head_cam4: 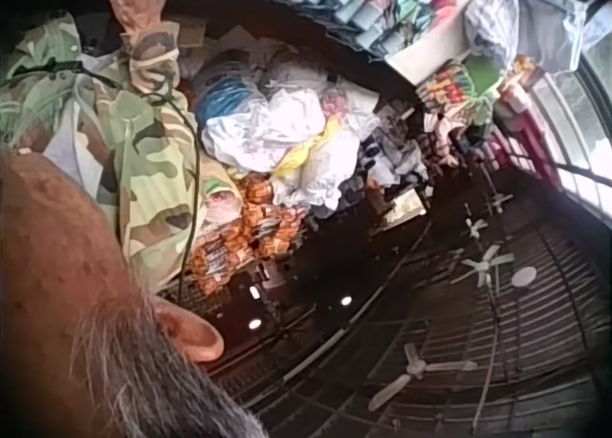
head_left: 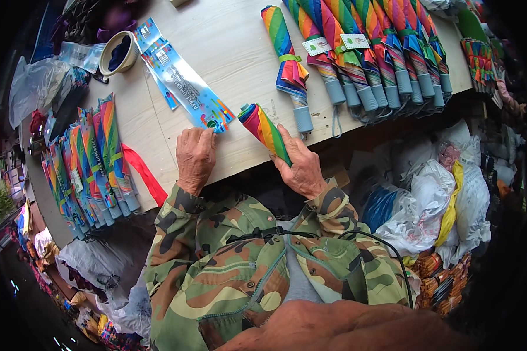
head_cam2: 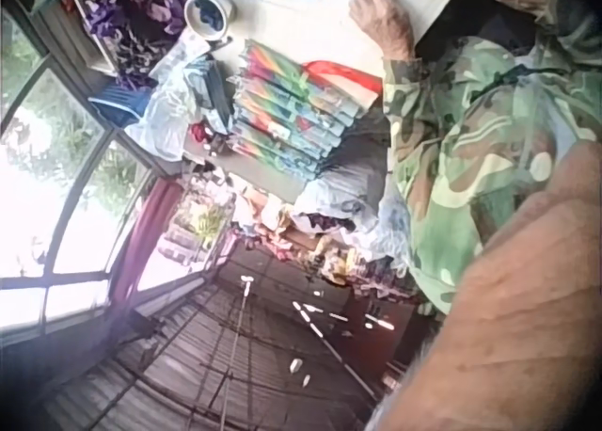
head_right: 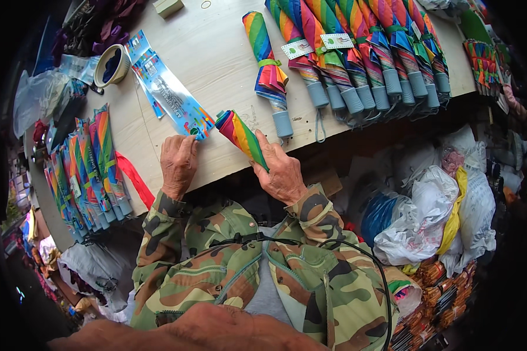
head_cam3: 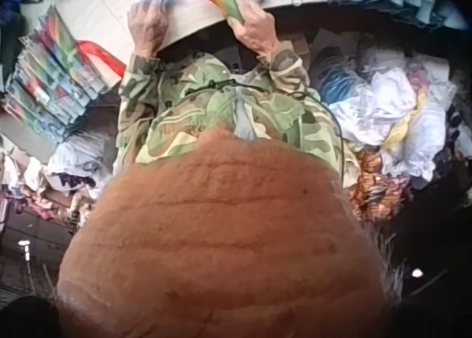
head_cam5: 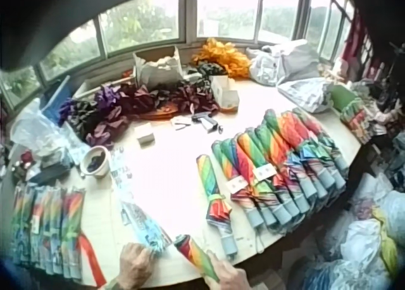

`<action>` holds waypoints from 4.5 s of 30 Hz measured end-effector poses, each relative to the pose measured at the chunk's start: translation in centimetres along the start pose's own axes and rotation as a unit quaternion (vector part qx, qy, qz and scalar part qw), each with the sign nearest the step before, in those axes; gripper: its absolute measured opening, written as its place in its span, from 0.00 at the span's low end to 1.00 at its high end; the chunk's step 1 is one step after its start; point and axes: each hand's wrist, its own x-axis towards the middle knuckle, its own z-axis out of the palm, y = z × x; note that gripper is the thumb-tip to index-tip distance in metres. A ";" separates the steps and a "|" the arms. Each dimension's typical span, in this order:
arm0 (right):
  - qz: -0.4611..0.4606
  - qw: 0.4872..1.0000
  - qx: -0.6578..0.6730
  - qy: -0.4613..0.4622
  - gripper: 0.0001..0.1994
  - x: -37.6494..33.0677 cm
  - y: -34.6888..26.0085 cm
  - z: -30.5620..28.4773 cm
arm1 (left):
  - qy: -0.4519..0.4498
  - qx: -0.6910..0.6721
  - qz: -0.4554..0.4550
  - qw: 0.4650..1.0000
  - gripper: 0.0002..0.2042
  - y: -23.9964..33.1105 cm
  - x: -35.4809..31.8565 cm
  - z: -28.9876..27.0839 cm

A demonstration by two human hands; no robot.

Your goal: Packaging colorful folded umbrellas into clear plastic sleeves.

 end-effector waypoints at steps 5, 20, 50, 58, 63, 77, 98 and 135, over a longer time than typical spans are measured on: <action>0.005 1.000 0.021 -0.002 0.42 -0.3 0.3 -0.1 | 0.068 -0.082 -0.071 0.992 0.09 2.5 0.2 -1.9; -0.004 0.997 0.068 -0.022 0.42 -1.9 -0.2 -0.9 | 0.010 -0.096 -0.029 0.995 0.17 5.3 -3.7 0.6; -0.114 0.984 -0.108 -0.088 0.41 -4.0 -0.9 -2.6 | -0.238 -0.569 -0.322 0.719 0.09 1.0 -0.8 -0.5; -0.185 0.933 -0.294 -0.094 0.33 -3.4 -0.1 -2.6 | -0.229 -0.545 -0.322 0.740 0.11 1.7 -0.5 -0.7; -0.144 0.935 -0.298 -0.124 0.34 -3.1 -1.7 -3.1 | -0.142 -0.325 -0.201 0.913 0.11 3.2 -1.0 -1.3; -0.157 0.951 -0.259 -0.070 0.34 -4.6 -2.2 -0.9 | -0.077 -0.464 -0.382 0.796 0.15 3.5 -1.9 -1.4; 0.230 0.825 0.436 -0.276 0.24 -2.0 -3.5 -1.3 | 0.034 -0.879 -0.300 0.368 0.23 7.4 -2.4 1.0; 0.217 0.514 0.713 -0.426 0.15 -1.9 -0.9 0.5 | -0.068 -0.936 -0.027 0.344 0.19 8.0 -1.1 1.7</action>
